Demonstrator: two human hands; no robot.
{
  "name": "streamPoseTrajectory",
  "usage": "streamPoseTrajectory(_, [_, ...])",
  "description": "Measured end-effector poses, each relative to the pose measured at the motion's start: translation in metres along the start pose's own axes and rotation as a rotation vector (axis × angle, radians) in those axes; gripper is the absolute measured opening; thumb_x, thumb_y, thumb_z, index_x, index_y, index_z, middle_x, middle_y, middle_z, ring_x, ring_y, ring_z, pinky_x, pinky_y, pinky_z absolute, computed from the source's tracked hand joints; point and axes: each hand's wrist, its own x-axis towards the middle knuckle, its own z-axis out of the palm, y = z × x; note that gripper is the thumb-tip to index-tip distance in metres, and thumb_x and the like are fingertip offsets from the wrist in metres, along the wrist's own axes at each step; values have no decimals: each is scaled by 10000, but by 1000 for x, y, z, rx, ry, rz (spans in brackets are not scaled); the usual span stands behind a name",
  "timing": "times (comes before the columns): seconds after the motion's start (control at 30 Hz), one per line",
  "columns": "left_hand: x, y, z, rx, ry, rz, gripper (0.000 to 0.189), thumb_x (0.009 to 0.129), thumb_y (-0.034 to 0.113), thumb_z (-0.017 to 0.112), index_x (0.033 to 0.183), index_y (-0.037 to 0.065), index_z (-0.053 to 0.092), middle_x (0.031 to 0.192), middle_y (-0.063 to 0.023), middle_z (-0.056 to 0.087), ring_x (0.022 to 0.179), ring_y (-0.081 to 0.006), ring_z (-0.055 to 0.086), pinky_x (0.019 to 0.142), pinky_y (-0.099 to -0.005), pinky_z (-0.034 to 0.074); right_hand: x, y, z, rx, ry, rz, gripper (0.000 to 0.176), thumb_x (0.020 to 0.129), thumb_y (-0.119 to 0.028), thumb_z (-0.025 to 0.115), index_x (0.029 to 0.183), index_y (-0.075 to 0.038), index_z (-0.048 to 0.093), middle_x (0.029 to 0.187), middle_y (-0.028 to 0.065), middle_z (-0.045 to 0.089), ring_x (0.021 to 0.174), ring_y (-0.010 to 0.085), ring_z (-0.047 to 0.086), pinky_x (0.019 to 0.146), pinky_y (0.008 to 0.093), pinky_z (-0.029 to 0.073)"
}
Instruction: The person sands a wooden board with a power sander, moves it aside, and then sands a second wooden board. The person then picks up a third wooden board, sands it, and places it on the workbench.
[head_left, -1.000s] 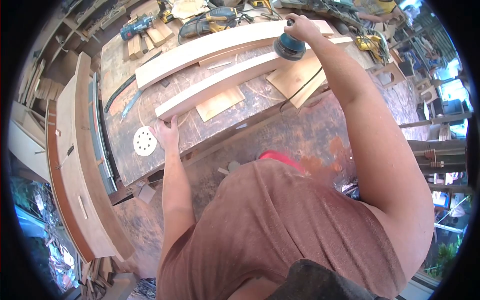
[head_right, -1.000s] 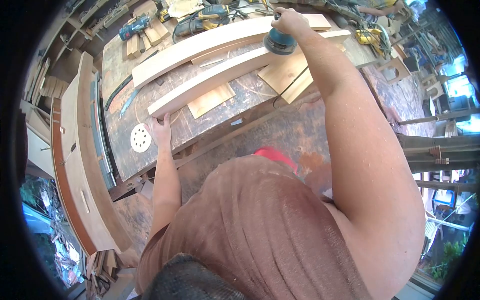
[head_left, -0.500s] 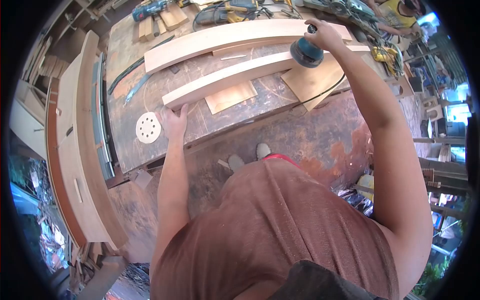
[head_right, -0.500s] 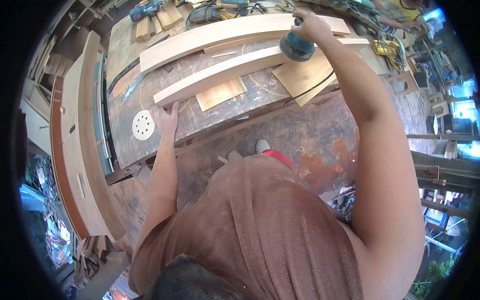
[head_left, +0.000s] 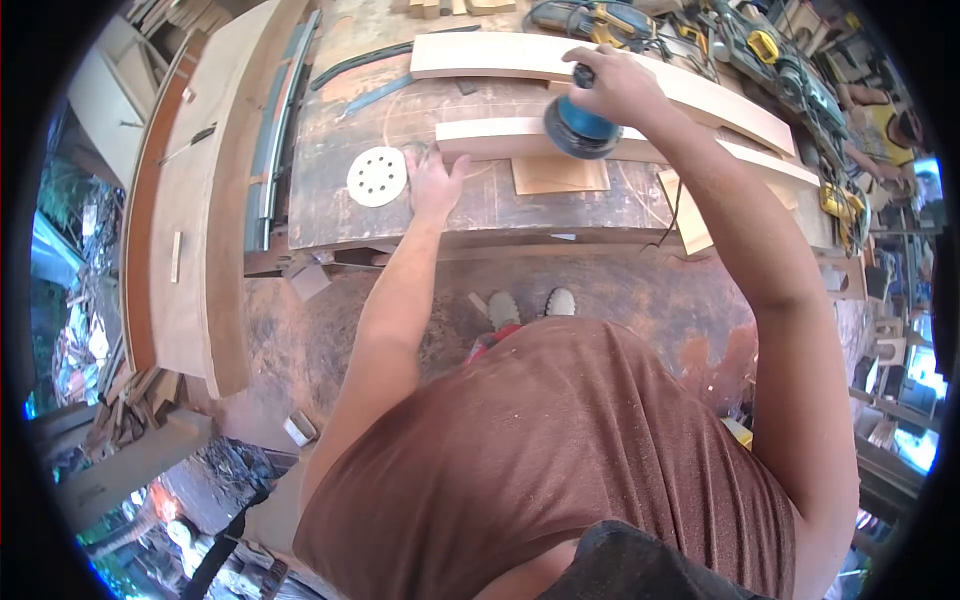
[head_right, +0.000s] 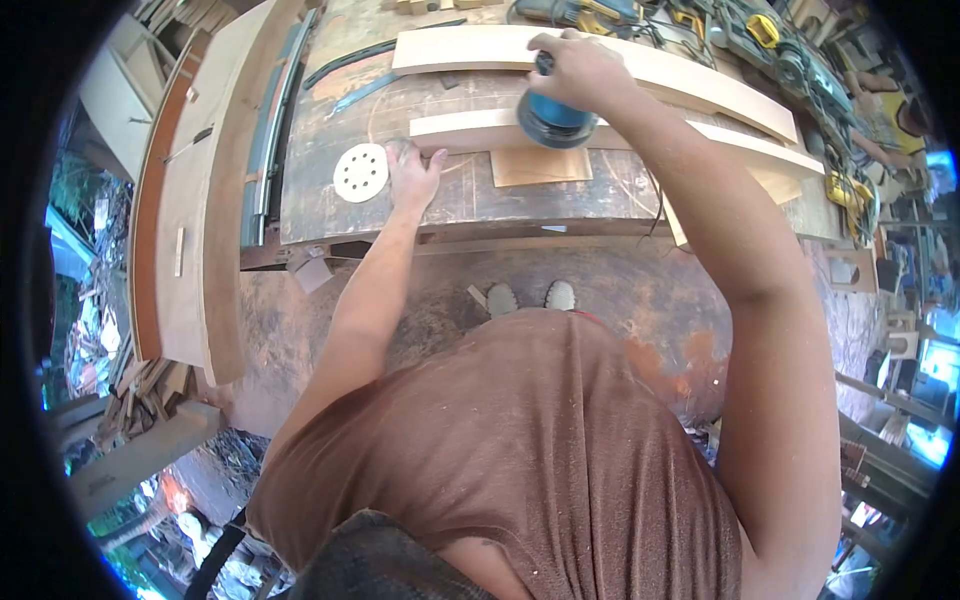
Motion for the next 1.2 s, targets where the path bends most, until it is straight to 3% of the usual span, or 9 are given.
streamPoseTrajectory(0.37, [-1, 2, -3, 1, -15, -37, 505, 971, 407, 575, 1278, 5, 574, 1172, -230, 672, 1204, -324, 603, 1214, -502, 193, 50, -149, 20, -1, -74, -177, 514, 863, -427, 641, 1325, -204, 605, 1142, 139, 718, 1069, 311, 694, 906, 444, 555])
streamPoseTrajectory(0.47, [0, 3, 1, -39, 90, 45, 495, 940, 386, 625, 1251, 4, 582, 1153, -223, 657, 1191, -360, 580, 1161, -513, 274, 57, -148, 21, 48, -81, -174, 496, 873, -428, 615, 1320, -214, 593, 1167, 180, 692, 1043, 346, 697, 883, 473, 559])
streamPoseTrajectory(0.53, [-9, 7, 4, -94, 396, 88, 508, 901, 363, 682, 1240, 0, 577, 1174, -227, 619, 1165, -409, 551, 1095, -525, 338, 57, -138, 19, 61, -128, -158, 491, 875, -433, 609, 1315, -215, 595, 1137, 171, 702, 1052, 338, 696, 886, 475, 557])
streamPoseTrajectory(0.63, [-38, 25, 20, -156, 474, 142, 523, 867, 312, 730, 1245, -9, 563, 1186, -232, 591, 1124, -435, 547, 1022, -516, 395, 47, -116, 11, 25, -132, -125, 499, 874, -435, 612, 1322, -216, 594, 1154, 172, 698, 1060, 341, 694, 891, 474, 557])
streamPoseTrajectory(0.73, [-64, 85, 41, -413, 308, 297, 532, 870, 250, 729, 1282, -25, 533, 1249, -239, 574, 1187, -415, 544, 1052, -491, 399, 32, -88, 4, 38, -101, -41, 463, 847, -407, 646, 1261, -199, 642, 1165, 137, 712, 1086, 323, 684, 901, 455, 551])
streamPoseTrajectory(0.8, [-72, 133, 57, -572, 11, 216, 604, 862, 196, 738, 1354, -49, 487, 1350, -244, 545, 1296, -394, 507, 1092, -467, 397, 24, -66, -1, 23, -85, 12, 463, 843, -415, 649, 1252, -198, 650, 1165, 153, 706, 1098, 319, 677, 904, 458, 550])
streamPoseTrajectory(0.93, [-62, 196, 131, -933, -226, 227, 682, 860, 196, 745, 1425, -40, 444, 1447, -243, 497, 1375, -365, 461, 1134, -451, 375, 12, -22, -7, 3, -82, 110, 480, 838, -426, 660, 1267, -213, 644, 1211, 163, 676, 1106, 331, 671, 903, 461, 551])
streamPoseTrajectory(1.03, [-56, 258, 134, -1563, -598, 47, 764, 869, 250, 759, 1483, -25, 395, 1498, -230, 464, 1403, -333, 441, 1145, -437, 364, 0, 10, -14, -25, -63, 172, 491, 837, -430, 665, 1282, -224, 637, 1250, 163, 654, 1109, 337, 670, 901, 459, 552])
streamPoseTrajectory(1.2, [-65, 326, 119, -1346, -1044, 189, 763, 881, 266, 751, 1486, -28, 390, 1505, -221, 461, 1408, -325, 435, 1152, -431, 356, -19, 55, -25, -28, -50, 239, 475, 841, -375, 684, 1277, -198, 623, 1200, 120, 695, 1105, 329, 674, 898, 453, 552])
